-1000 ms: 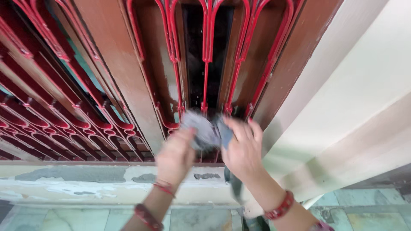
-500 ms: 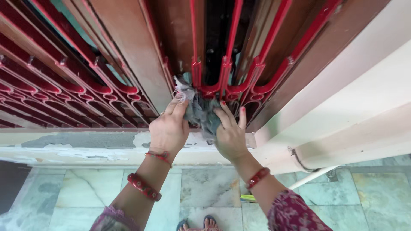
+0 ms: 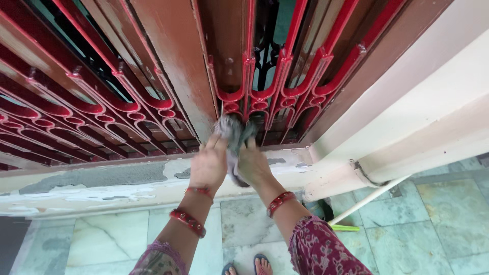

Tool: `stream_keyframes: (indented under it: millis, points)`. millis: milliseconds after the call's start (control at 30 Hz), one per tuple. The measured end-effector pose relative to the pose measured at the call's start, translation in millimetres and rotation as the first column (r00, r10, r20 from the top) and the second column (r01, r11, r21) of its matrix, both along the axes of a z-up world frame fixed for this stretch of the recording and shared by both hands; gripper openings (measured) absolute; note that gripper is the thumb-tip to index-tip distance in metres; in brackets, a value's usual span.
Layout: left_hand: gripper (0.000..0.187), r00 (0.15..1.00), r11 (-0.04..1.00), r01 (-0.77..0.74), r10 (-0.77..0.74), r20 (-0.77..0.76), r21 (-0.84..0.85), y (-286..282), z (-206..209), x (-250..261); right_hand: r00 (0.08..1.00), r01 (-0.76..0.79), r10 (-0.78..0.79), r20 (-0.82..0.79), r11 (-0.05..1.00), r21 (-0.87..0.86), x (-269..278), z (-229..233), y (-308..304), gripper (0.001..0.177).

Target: The person wipes down the window grille and frame with a cloth.

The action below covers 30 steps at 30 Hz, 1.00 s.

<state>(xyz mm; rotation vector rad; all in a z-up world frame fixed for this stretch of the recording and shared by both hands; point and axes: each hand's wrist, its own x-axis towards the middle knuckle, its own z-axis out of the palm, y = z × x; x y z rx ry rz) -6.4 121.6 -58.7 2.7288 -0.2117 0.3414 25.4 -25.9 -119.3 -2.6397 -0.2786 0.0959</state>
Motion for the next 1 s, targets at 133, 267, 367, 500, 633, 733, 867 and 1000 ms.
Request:
stream_keyframes:
  millis: [133, 267, 367, 500, 633, 733, 867, 1000]
  points:
    - [0.038, 0.991, 0.951, -0.037, 0.074, 0.109, -0.308, 30.9, -22.3, -22.7, 0.958, -0.026, -0.067, 0.278, 0.948, 0.318, -15.7, 2.2, 8.1, 0.063]
    - [0.034, 0.964, 0.731, 0.004, 0.179, 0.198, -0.682, 31.2, -7.8, -23.1, 0.864, -0.121, -0.283, 0.417, 0.688, 0.716, -10.3, 39.4, 55.8, 0.029]
    - [0.031, 0.973, 0.694, -0.035, 0.189, 0.134, -0.719, 30.8, -11.1, -17.1, 0.812, -0.165, -0.33, 0.481, 0.661, 0.732, 5.7, -0.4, 82.8, 0.031]
    - [0.03, 0.956, 0.713, -0.294, 0.21, -0.205, -0.637, 38.4, -39.5, -16.1, 0.975, -0.104, -0.114, 0.189, 0.519, 0.848, 23.5, -80.6, 58.1, 0.016]
    - [0.029, 0.969, 0.688, -0.236, 0.215, -0.118, -0.686, 26.9, -44.0, -25.5, 0.883, 0.192, -0.442, 0.157, 0.647, 0.738, 0.6, -46.2, 49.1, 0.032]
    - [0.03, 0.972, 0.692, -0.085, 0.216, 0.094, -0.717, 6.4, -33.0, -20.7, 0.795, -0.217, -0.38, 0.472, 0.549, 0.808, -29.2, 8.5, 44.1, 0.016]
    - [0.035, 0.976, 0.822, 0.059, 0.071, 0.204, -0.567, -4.3, -57.0, -1.6, 0.716, -0.005, -0.272, 0.643, 0.919, 0.395, 12.2, -10.1, 30.3, 0.04]
    - [0.028, 0.98, 0.852, -0.167, 0.087, -0.18, -0.497, 0.8, -115.5, -5.7, 0.851, 0.042, -0.129, 0.51, 0.983, 0.178, 11.2, -84.9, -4.2, 0.045]
